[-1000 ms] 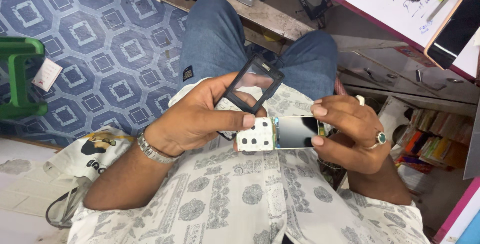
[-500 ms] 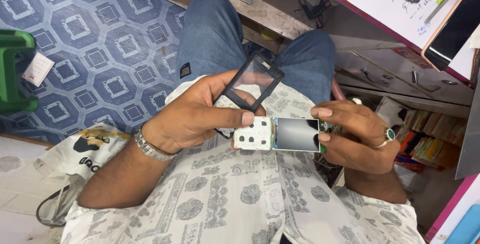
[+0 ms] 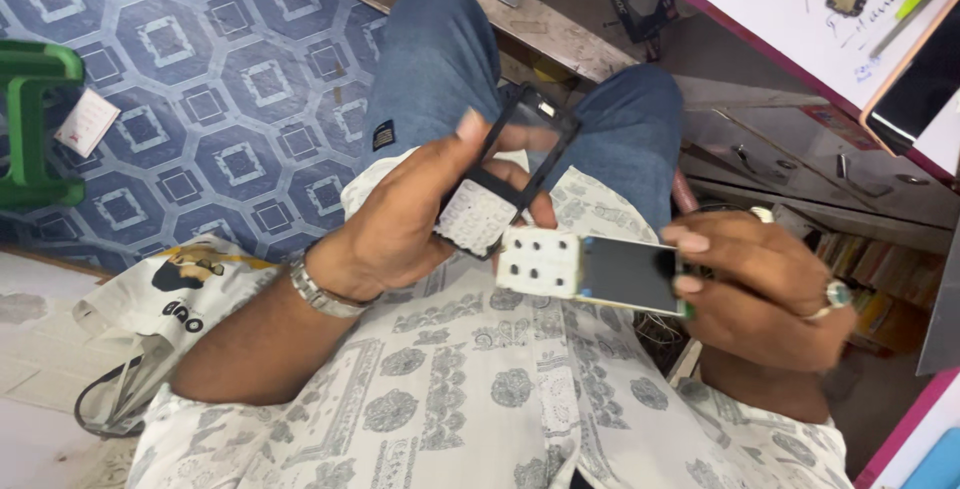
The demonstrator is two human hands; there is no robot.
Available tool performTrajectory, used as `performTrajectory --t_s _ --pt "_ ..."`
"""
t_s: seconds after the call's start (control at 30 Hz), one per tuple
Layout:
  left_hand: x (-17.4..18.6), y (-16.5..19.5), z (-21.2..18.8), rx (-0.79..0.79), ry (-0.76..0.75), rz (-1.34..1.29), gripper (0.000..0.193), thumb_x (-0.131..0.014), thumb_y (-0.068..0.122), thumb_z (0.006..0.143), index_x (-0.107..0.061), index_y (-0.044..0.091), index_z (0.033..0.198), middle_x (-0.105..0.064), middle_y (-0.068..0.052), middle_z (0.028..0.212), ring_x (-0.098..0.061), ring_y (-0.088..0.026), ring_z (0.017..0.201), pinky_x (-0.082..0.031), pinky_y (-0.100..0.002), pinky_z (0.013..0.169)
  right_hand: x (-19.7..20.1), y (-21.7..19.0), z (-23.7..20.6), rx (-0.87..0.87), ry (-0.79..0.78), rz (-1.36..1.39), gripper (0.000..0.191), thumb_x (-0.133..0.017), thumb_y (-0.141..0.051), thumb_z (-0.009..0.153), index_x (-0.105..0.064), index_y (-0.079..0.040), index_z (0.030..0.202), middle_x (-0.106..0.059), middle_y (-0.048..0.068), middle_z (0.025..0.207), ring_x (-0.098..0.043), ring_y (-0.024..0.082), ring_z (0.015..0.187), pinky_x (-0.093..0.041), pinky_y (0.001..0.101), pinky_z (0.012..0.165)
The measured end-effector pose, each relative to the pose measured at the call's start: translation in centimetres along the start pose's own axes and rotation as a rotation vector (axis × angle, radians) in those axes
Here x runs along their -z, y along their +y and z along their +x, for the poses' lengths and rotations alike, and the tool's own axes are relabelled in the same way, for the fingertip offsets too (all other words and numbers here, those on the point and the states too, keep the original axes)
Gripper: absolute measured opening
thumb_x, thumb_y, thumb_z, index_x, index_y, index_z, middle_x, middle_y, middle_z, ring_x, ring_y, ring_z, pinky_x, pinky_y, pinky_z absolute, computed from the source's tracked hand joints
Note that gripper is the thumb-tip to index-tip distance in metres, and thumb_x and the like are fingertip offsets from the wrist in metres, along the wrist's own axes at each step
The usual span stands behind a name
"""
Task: The person sits at a repair bench and disassembles a keypad feature phone. They remove the back cover and battery, use a metal pry tool to separate the housing, lift out the display and keypad assembly, place parts on the bench, then reassemble the phone and press its keys to test it.
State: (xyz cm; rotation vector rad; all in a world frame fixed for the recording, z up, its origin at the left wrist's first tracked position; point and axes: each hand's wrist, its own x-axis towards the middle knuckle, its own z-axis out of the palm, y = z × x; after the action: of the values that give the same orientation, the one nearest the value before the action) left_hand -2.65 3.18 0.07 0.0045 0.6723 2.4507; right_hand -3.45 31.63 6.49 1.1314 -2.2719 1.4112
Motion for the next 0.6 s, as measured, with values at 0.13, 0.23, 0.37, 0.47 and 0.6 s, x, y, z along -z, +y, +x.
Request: performTrajectory --t_s 0.13,0.23,0.37,0.47,0.6 --pt "-0.1 -0.2 0.1 -0.087 0.026 0.064 0.074 -0.025 0.048 0.114 -0.034 -0.011 0.156 -0.07 -0.02 0.113 -0.071 -0.023 0.083 -0.061 -0.034 0.071 2.4 1.0 0.8 0.053 -0.165 -0.092 0.017 -0.078 0.006 0.075 -0.062 0.007 0.081 -0.066 0.023 0.1 -0.075 0.041 0.093 -0.066 0.0464 0.075" --pt "-0.6 -0.4 -0.1 -0.126 0.059 0.114 0.07 -0.029 0.044 0.115 -0.036 -0.012 0.157 -0.069 -0.02 0.115 -0.068 -0.022 0.079 -0.06 -0.035 0.073 4.5 1.7 1.4 0.153 -0.37 -0.133 0.026 -0.084 0.003 0.073 -0.062 0.007 0.088 -0.062 0.023 0.103 -0.074 0.044 0.095 -0.065 0.047 0.075" --pt "-0.9 0.0 -0.4 -0.272 0.011 0.381 0.067 -0.026 0.041 0.118 -0.042 -0.012 0.154 -0.067 -0.019 0.117 -0.068 -0.022 0.096 -0.057 -0.033 0.089 6.2 1.9 1.8 0.309 -0.545 -0.096 0.038 -0.084 -0.004 0.074 -0.058 0.008 0.099 -0.056 0.025 0.111 -0.071 0.05 0.098 -0.066 0.0534 0.079" --pt "-1.1 0.2 -0.5 -0.338 -0.004 0.49 0.065 -0.024 0.04 0.12 -0.045 -0.011 0.155 -0.07 -0.016 0.109 -0.07 -0.019 0.096 -0.057 -0.031 0.096 5.6 1.2 1.2 0.372 -0.406 -0.124 0.039 -0.084 0.001 0.074 -0.055 0.008 0.1 -0.055 0.025 0.113 -0.07 0.047 0.097 -0.062 0.0554 0.079" --pt "-1.3 0.3 -0.7 -0.263 0.008 0.297 0.063 -0.026 0.038 0.117 -0.043 -0.009 0.156 -0.068 -0.013 0.098 -0.069 -0.018 0.085 -0.059 -0.032 0.081 5.9 0.2 1.3 0.296 -0.457 -0.121 0.036 -0.083 0.003 0.072 -0.057 0.008 0.096 -0.055 0.026 0.113 -0.069 0.05 0.097 -0.063 0.0587 0.079"
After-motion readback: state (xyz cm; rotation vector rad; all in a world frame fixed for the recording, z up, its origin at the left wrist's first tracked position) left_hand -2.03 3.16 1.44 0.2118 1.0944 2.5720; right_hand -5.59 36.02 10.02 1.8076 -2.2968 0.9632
